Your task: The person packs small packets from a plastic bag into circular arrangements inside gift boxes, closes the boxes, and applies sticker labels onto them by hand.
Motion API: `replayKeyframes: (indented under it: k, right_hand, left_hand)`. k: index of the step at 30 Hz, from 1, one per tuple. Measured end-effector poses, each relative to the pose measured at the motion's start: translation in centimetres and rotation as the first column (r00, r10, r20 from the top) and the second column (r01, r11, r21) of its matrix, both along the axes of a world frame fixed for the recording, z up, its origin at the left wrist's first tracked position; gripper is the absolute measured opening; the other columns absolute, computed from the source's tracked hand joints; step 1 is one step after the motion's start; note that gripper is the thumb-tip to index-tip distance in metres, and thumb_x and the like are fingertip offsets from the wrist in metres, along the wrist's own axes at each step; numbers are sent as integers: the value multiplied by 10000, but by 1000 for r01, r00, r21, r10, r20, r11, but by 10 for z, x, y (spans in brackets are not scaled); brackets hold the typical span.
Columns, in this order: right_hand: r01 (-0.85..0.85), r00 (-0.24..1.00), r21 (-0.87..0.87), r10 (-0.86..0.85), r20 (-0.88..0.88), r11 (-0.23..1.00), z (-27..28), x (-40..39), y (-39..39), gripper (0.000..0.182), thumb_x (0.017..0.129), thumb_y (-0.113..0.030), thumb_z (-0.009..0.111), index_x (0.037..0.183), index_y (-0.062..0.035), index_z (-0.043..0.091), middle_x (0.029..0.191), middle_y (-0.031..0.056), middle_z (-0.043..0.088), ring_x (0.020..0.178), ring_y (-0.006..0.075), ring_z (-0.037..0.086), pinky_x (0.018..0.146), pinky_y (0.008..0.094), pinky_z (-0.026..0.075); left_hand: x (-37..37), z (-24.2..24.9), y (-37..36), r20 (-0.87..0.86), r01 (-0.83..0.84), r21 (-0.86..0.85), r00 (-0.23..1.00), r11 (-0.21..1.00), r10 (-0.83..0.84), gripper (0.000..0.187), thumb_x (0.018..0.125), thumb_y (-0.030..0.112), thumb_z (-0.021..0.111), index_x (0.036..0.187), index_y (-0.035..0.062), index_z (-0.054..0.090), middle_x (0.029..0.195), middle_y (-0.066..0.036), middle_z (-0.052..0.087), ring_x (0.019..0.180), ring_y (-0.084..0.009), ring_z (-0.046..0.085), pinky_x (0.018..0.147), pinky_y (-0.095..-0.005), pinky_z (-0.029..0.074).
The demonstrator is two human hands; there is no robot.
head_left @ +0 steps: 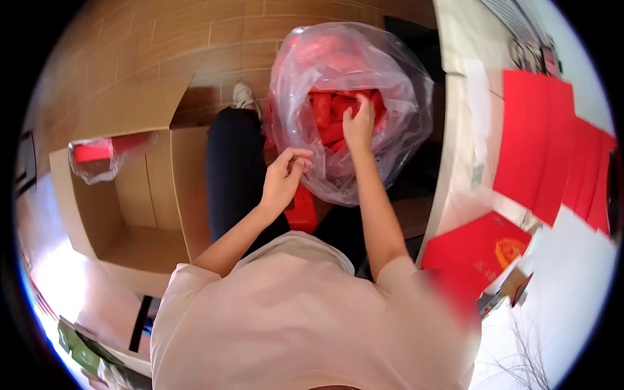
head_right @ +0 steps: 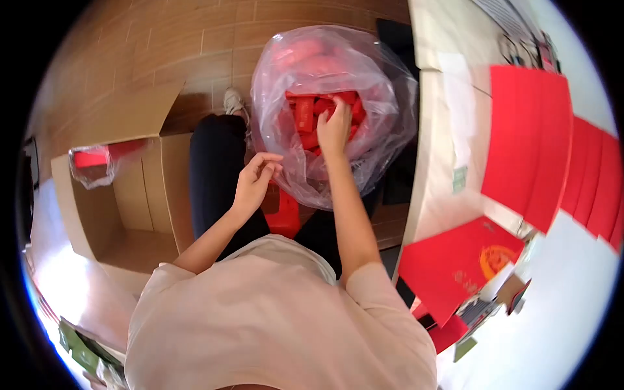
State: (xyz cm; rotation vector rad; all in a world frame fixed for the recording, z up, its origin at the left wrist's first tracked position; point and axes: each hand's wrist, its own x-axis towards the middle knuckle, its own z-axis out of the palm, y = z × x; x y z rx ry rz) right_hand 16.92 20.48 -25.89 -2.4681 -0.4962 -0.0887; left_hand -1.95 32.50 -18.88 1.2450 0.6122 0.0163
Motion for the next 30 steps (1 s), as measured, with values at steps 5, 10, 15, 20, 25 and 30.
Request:
replayKeyframes:
  k: [5, 10, 15, 20, 25, 30]
  right_hand:
    - [-67, 940, -287, 158, 304, 956, -72, 102, 30, 672, 725, -278, 697, 1267, 35, 451, 1235, 276, 488, 1088, 454, 492, 957, 495, 398]
    - [-264, 927, -478, 358, 116, 838, -76, 158, 34, 669, 723, -294, 692, 1262, 33, 468, 1230, 273, 499, 1090, 446, 500, 953, 494, 402]
    - [-313, 928, -568, 371, -14, 761, -85, 171, 36, 667, 720, -309, 687, 1258, 30, 485, 1225, 271, 510, 1093, 439, 508, 950, 494, 406]
    - [-403, 879, -620, 474, -56, 673, -128, 184, -2, 648, 719, -310, 685, 1253, 13, 510, 1213, 261, 531, 1100, 425, 517, 943, 496, 415]
    - [-305, 949, -503, 214, -232, 808, -75, 79, -3, 594, 701, -113, 713, 1259, -37, 523, 1247, 263, 512, 1139, 410, 511, 967, 472, 425]
    - [172, 616, 102, -27, -787, 980, -58, -47, -33, 642, 702, -66, 700, 1296, -8, 461, 1191, 173, 593, 1133, 300, 560, 949, 361, 440]
  left_hand:
    - [33, -19, 5, 18, 76, -15, 997, 997, -76, 182, 931, 15, 486, 1066, 14, 608, 856, -54, 626, 803, -105, 590, 727, -240, 470]
    - [57, -34, 9, 5, 105, -117, 994, 987, -105, 174, 929, 14, 489, 1054, 14, 609, 854, -56, 625, 801, -111, 594, 724, -240, 472]
    - [58, -44, 11, -96, 80, -181, 991, 980, -98, 176, 936, 12, 473, 1051, 8, 606, 850, -55, 625, 804, -111, 596, 718, -238, 471]
    - [58, -57, 7, -107, -12, -222, 994, 975, -12, 184, 936, 13, 459, 1052, 4, 601, 838, -50, 621, 773, -112, 585, 725, -238, 471]
    - [61, -71, 5, -75, -78, -317, 996, 945, 57, 221, 916, -16, 448, 1097, 10, 572, 865, -55, 614, 779, -113, 574, 738, -244, 473]
    - [58, -79, 0, -129, -197, -265, 977, 944, 168, 313, 907, 83, 544, 1211, 29, 492, 1019, -63, 596, 846, -111, 568, 754, -242, 469]
